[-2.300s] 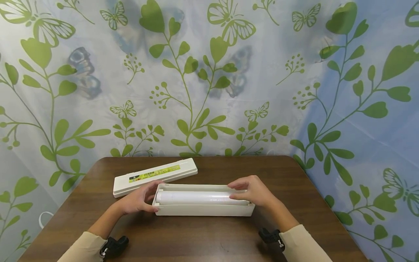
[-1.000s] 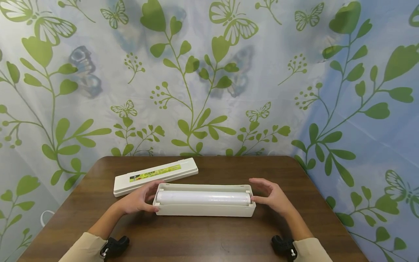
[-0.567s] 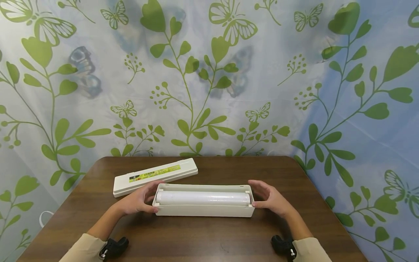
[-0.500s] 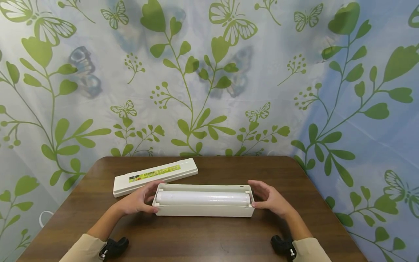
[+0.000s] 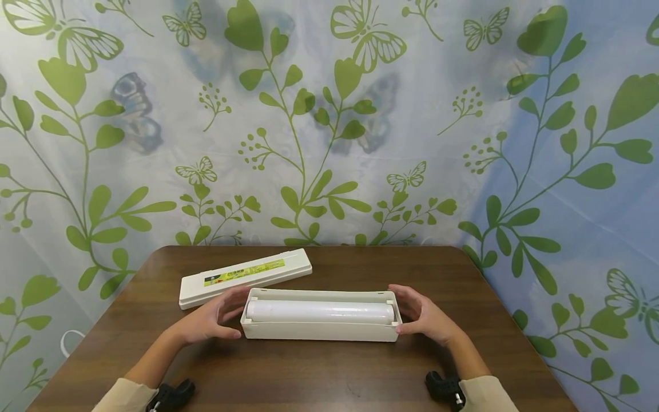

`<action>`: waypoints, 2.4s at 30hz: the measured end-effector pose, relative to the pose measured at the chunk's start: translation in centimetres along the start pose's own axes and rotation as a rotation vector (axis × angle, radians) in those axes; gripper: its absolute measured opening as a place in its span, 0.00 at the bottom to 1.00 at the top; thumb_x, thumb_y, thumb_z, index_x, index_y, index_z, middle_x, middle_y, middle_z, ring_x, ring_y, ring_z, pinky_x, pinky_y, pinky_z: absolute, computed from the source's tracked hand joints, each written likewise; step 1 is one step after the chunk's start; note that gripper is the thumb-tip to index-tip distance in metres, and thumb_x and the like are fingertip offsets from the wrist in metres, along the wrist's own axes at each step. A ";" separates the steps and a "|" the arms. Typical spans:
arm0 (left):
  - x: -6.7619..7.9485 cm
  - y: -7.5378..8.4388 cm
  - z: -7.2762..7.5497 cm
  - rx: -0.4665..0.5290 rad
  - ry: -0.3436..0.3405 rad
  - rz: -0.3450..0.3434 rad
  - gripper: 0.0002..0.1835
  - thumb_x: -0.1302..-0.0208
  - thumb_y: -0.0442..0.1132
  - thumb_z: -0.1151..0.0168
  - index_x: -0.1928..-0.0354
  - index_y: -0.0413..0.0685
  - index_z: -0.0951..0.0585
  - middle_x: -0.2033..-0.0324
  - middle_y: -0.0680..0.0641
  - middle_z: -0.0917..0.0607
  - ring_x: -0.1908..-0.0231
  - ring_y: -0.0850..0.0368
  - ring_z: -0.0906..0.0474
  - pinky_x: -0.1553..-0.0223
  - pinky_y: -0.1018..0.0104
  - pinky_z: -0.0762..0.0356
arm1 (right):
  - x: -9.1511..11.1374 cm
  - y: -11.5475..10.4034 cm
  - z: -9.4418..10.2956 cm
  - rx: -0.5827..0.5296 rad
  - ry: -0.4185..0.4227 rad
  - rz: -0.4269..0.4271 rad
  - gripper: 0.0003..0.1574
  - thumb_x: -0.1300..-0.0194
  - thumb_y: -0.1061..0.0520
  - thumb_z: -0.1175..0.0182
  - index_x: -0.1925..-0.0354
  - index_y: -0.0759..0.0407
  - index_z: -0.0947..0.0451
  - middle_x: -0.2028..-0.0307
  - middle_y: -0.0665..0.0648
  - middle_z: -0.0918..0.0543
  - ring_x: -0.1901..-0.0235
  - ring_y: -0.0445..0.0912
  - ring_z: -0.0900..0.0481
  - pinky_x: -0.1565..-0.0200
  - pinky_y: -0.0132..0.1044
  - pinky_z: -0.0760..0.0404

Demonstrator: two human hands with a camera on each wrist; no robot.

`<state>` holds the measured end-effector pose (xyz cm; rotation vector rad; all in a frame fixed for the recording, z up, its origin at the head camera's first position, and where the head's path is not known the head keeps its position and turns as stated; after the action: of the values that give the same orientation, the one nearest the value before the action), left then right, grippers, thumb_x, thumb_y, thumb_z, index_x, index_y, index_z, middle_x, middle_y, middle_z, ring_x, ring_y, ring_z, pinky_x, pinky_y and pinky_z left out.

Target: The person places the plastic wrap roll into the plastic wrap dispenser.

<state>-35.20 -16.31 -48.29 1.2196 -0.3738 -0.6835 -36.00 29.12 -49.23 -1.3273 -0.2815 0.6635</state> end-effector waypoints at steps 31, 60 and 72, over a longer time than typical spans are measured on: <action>5.6 0.1 7.7 -0.065 0.325 -0.060 0.42 0.42 0.28 0.26 0.29 0.30 0.38 0.34 0.23 0.32 0.33 0.65 0.27 0.36 0.77 0.28 | -0.3 -0.2 -1.2 -0.066 -0.029 0.002 0.58 0.44 0.71 0.29 0.25 0.76 0.52 0.29 0.68 0.32 0.36 0.39 0.25 0.39 0.32 0.21; 7.4 -0.3 13.8 -0.370 0.523 0.050 0.35 0.43 0.41 0.22 0.36 0.37 0.25 0.38 0.32 0.21 0.36 0.55 0.22 0.40 0.86 0.32 | -0.3 0.1 -1.4 -0.058 -0.051 -0.023 0.54 0.41 0.70 0.30 0.24 0.72 0.48 0.30 0.75 0.35 0.40 0.41 0.23 0.44 0.38 0.16; 7.3 -2.0 15.2 -0.480 0.478 0.157 0.40 0.45 0.45 0.20 0.34 0.37 0.27 0.35 0.35 0.23 0.29 0.31 0.34 0.28 0.60 0.31 | -0.2 0.4 -1.1 0.002 -0.006 -0.096 0.54 0.41 0.66 0.29 0.24 0.67 0.46 0.29 0.74 0.36 0.39 0.38 0.24 0.43 0.35 0.17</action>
<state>-39.53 -32.60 -46.02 0.8449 0.0940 -0.3014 -35.68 28.16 -49.85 -1.3021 -0.3474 0.5875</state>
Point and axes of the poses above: each hand's wrist, its own x-axis away from the middle knuckle, its own z-axis out of the back of the hand, y = z × x, the point moved 9 cm from there along -x, towards the middle knuckle
